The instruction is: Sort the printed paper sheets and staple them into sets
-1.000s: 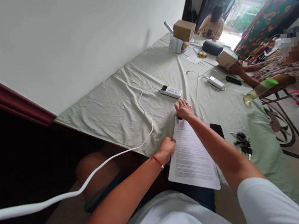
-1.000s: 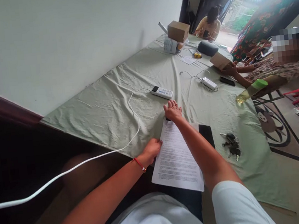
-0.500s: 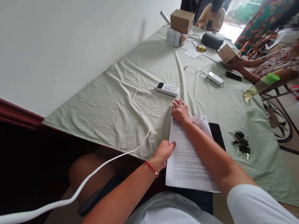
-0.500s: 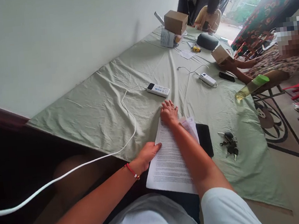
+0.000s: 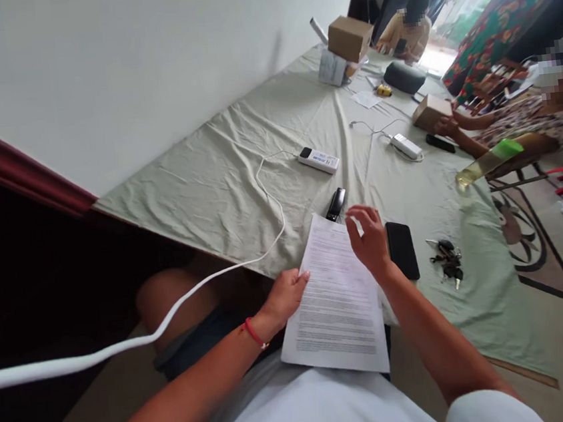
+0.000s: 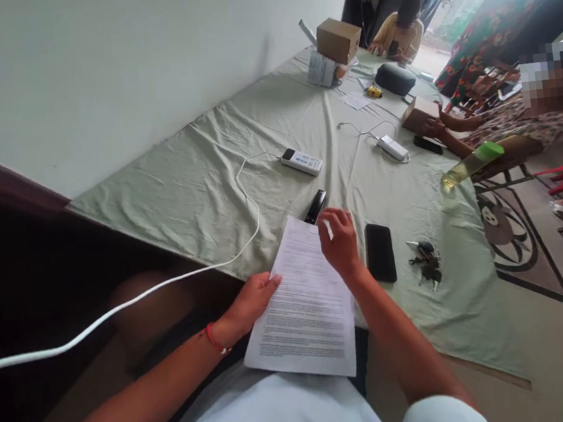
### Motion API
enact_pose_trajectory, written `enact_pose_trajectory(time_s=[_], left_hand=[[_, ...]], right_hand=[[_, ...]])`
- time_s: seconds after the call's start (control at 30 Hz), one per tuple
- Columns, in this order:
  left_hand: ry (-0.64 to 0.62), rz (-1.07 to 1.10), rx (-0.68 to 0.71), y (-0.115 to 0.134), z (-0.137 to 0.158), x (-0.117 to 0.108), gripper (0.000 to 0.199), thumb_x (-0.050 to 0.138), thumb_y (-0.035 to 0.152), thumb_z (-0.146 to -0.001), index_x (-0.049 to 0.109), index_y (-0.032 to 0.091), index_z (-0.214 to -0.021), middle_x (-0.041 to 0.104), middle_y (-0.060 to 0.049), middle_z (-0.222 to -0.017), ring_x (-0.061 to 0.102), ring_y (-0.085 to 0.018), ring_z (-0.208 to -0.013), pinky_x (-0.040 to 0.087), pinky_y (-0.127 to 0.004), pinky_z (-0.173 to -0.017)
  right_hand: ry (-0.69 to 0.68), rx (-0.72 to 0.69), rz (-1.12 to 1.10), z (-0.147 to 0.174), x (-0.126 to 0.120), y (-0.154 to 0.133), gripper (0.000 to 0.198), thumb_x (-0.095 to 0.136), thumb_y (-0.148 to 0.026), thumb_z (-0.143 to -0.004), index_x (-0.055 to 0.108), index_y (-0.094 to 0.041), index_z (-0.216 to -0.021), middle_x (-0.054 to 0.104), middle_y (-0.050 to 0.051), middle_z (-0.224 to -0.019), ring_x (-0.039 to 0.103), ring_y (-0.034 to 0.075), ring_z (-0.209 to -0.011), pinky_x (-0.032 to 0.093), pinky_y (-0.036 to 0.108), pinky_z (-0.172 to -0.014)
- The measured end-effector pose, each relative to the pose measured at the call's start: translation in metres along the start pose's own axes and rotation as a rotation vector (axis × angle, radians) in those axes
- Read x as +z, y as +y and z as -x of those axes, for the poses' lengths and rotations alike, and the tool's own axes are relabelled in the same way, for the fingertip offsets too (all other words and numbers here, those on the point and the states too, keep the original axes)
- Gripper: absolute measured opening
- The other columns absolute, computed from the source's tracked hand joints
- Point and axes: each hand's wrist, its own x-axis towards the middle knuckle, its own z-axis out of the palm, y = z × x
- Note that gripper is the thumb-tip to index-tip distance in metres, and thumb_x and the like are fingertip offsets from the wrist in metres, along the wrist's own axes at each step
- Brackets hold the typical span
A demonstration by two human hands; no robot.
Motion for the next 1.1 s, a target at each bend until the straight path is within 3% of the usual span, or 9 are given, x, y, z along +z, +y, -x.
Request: enact_pose_trajectory(time_s=[0.1,0.23,0.33,0.47,0.7,0.87,1.0,1.1], left_hand=[[0.015,0.037,0.049,-0.002,0.023,-0.016,0.052,0.083,0.065,-0.073,0.073,0.014,-0.081,0.076,-0.006,-0.077,0.071,-0.025,-0.077,0.054,-0.032,-0.069],[0.036,0.102,0.082,0.008,0.041,-0.030,0.061,0.085,0.073,-0.066,0.075,0.016,-0.086,0.079,-0.006,-0.081,0.074,-0.026,-0.081,0.059,-0.036,-0.078],[0.022,0.111,0.134,0.019,0.041,-0.032,0.063,0.088,0.073,-0.064,0.076,0.016,-0.090,0.079,-0.007,-0.083,0.074,-0.028,-0.088,0.060,-0.037,-0.079],[-0.005,0.119,0.224,0.026,0.028,-0.023,0.065,0.087,0.072,-0.068,0.075,0.014,-0.096,0.080,-0.008,-0.091,0.074,-0.028,-0.092,0.059,-0.036,-0.082],[0.014,0.068,0.396,0.047,-0.028,-0.002,0.064,0.078,0.073,-0.078,0.073,0.014,-0.102,0.080,-0.008,-0.095,0.073,-0.026,-0.087,0.058,-0.040,-0.082],[-0.081,0.056,0.493,0.058,-0.069,-0.003,0.054,0.075,0.063,-0.086,0.069,0.017,-0.114,0.079,-0.010,-0.111,0.074,-0.027,-0.099,0.058,-0.043,-0.091],[0.014,-0.192,0.478,0.039,-0.077,-0.017,0.048,0.075,0.057,-0.088,0.069,0.015,-0.111,0.079,-0.012,-0.112,0.073,-0.030,-0.105,0.058,-0.044,-0.093],[0.083,-0.248,0.483,0.029,-0.073,-0.024,0.043,0.069,0.054,-0.094,0.069,0.016,-0.114,0.078,-0.012,-0.115,0.072,-0.030,-0.109,0.057,-0.042,-0.096]], right_hand=[[-0.086,0.061,-0.050,0.054,-0.015,0.008,0.029,0.049,-0.045,-0.101,0.072,-0.028,-0.106,0.070,0.013,-0.123,0.062,0.029,-0.121,0.051,0.052,-0.111],[-0.032,0.377,-0.235,0.101,-0.023,0.027,0.048,0.062,-0.062,-0.090,0.067,-0.028,-0.124,0.062,0.018,-0.138,0.062,0.032,-0.126,0.060,0.053,-0.101],[-0.091,0.594,-0.555,0.111,-0.028,0.030,0.073,0.069,-0.073,-0.081,0.060,-0.028,-0.138,0.068,0.016,-0.137,0.069,0.031,-0.123,0.060,0.051,-0.102],[-0.259,0.740,-0.980,0.105,-0.032,0.019,0.072,0.065,-0.081,-0.081,0.068,-0.027,-0.129,0.079,0.011,-0.118,0.075,0.032,-0.113,0.063,0.046,-0.090],[-0.208,0.738,-1.129,0.052,-0.026,0.029,0.053,0.098,-0.052,-0.058,0.078,-0.023,-0.097,0.083,0.004,-0.087,0.078,0.026,-0.081,0.063,0.040,-0.079],[-0.095,0.712,-1.171,0.018,-0.001,0.056,0.054,0.100,-0.048,-0.053,0.079,-0.023,-0.097,0.083,0.003,-0.090,0.077,0.026,-0.080,0.063,0.042,-0.082],[-0.142,0.640,-1.073,0.023,0.020,0.069,0.049,0.092,-0.054,-0.067,0.077,-0.023,-0.102,0.083,0.003,-0.094,0.076,0.025,-0.087,0.062,0.042,-0.087],[-0.147,0.535,-0.907,0.032,0.024,0.070,0.041,0.082,-0.055,-0.082,0.077,-0.023,-0.107,0.082,0.004,-0.102,0.075,0.024,-0.093,0.060,0.039,-0.086]])
